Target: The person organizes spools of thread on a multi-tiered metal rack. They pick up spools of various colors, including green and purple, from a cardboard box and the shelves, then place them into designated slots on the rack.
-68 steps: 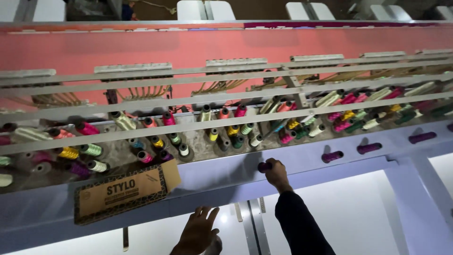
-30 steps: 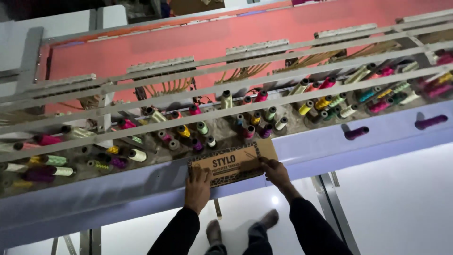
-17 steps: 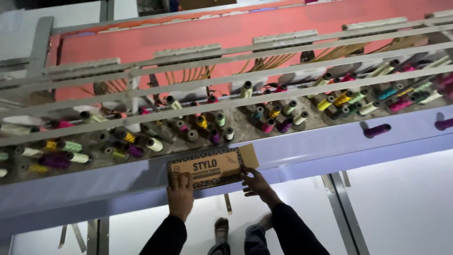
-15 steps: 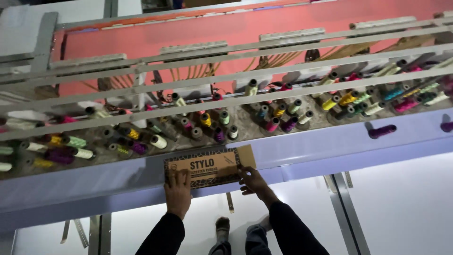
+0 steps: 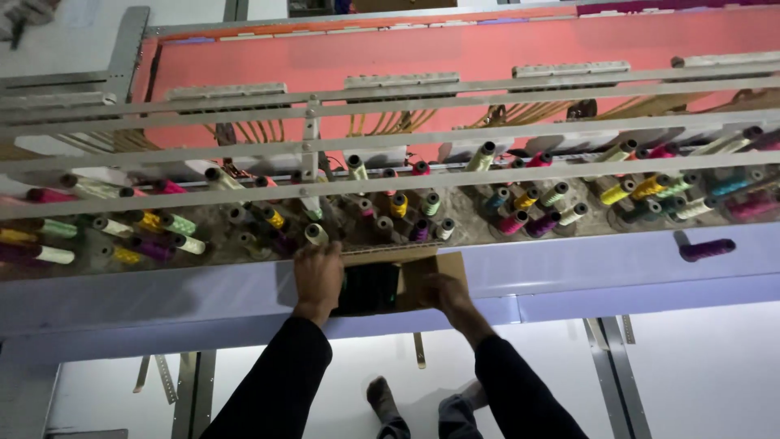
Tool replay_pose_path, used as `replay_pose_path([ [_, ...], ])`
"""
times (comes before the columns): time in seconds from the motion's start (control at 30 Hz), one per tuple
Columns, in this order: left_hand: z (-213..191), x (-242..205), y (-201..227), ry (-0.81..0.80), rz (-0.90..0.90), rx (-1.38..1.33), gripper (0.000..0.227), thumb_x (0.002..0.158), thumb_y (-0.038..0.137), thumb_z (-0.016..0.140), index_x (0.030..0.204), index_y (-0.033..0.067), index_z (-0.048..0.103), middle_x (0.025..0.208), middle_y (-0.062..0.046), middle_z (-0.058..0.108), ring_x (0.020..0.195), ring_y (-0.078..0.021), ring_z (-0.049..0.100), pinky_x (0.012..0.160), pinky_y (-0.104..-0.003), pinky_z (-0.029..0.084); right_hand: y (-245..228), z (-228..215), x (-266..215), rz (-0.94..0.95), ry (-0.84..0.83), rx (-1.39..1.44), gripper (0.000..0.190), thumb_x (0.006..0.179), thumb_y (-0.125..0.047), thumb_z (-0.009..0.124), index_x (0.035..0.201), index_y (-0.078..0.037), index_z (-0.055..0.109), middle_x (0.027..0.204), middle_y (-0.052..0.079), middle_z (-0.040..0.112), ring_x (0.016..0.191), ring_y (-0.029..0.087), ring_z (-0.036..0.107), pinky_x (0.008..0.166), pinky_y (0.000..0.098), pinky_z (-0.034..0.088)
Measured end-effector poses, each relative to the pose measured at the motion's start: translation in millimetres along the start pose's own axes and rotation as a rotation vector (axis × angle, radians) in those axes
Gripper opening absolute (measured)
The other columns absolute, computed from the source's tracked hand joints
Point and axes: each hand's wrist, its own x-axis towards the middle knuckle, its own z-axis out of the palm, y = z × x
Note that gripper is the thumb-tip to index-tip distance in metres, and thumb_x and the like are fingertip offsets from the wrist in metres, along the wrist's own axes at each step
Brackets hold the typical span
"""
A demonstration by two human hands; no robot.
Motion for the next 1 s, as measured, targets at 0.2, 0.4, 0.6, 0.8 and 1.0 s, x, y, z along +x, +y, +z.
replay_pose_path([
  [0.2, 9.2, -9.4, -4.1, -0.09, 0.011, -0.089, 0.019, 0.08, 0.018, 0.078, 0.094, 0.0138, 0.065, 0.081, -0.011, 0.069, 0.082, -0.0361, 0.069, 0.083, -0.053, 0.051, 14.6, 47.1, 8.9, -0.301, -0.042, -0.384, 0.031, 0.073, -0.007, 0.069, 0.102, 0.004, 0.073, 0.09, 0.017, 0.069, 0.085, 0.029, 0.069, 0.07, 0.0441, 0.058],
  [0.4, -7.1, -21.0, -3.9, -0.211, 0.042, -0.206, 0.027, 0.081, 0.011, 0.073, 0.107, 0.017, 0.068, 0.108, -0.012, 0.071, 0.09, -0.0386, 0.07, 0.081, -0.053, 0.054, 13.1, 82.2, 38.7, -0.329, 0.063, -1.329, 0.039, 0.086, -0.036, 0.065, 0.1, -0.001, 0.074, 0.096, 0.019, 0.077, 0.098, 0.036, 0.075, 0.082, 0.0496, 0.062],
  [0.6, 23.1, -30.3, -19.6, -0.282, 0.084, -0.207, 0.031, 0.082, 0.013, 0.072, 0.112, 0.0227, 0.07, 0.105, -0.008, 0.073, 0.095, -0.0335, 0.072, 0.083, -0.048, 0.054, 28.6, 89.3, 65.6, -0.387, 0.019, -1.791, 0.034, 0.091, -0.026, 0.059, 0.115, -0.007, 0.074, 0.108, 0.014, 0.075, 0.111, 0.034, 0.071, 0.091, 0.0445, 0.063],
  [0.8, 4.2, -31.1, -35.9, -0.189, 0.144, -0.214, 0.028, 0.081, 0.011, 0.07, 0.106, 0.0237, 0.071, 0.096, -0.005, 0.074, 0.086, -0.0311, 0.072, 0.078, -0.046, 0.056, -23.4, 119.8, -6.2, -0.362, 0.1, -1.588, 0.035, 0.088, -0.027, 0.065, 0.115, -0.009, 0.076, 0.107, 0.016, 0.077, 0.109, 0.036, 0.073, 0.09, 0.0466, 0.063],
  [1.0, -2.0, -44.3, -82.1, -0.155, 0.164, -0.097, 0.032, 0.076, 0.017, 0.076, 0.107, 0.0202, 0.071, 0.097, -0.007, 0.074, 0.088, -0.0326, 0.071, 0.078, -0.046, 0.057, -44.6, 117.3, -39.7, -0.442, 0.195, -1.169, 0.033, 0.08, -0.024, 0.064, 0.102, -0.004, 0.077, 0.089, 0.018, 0.078, 0.093, 0.04, 0.076, 0.078, 0.052, 0.061],
])
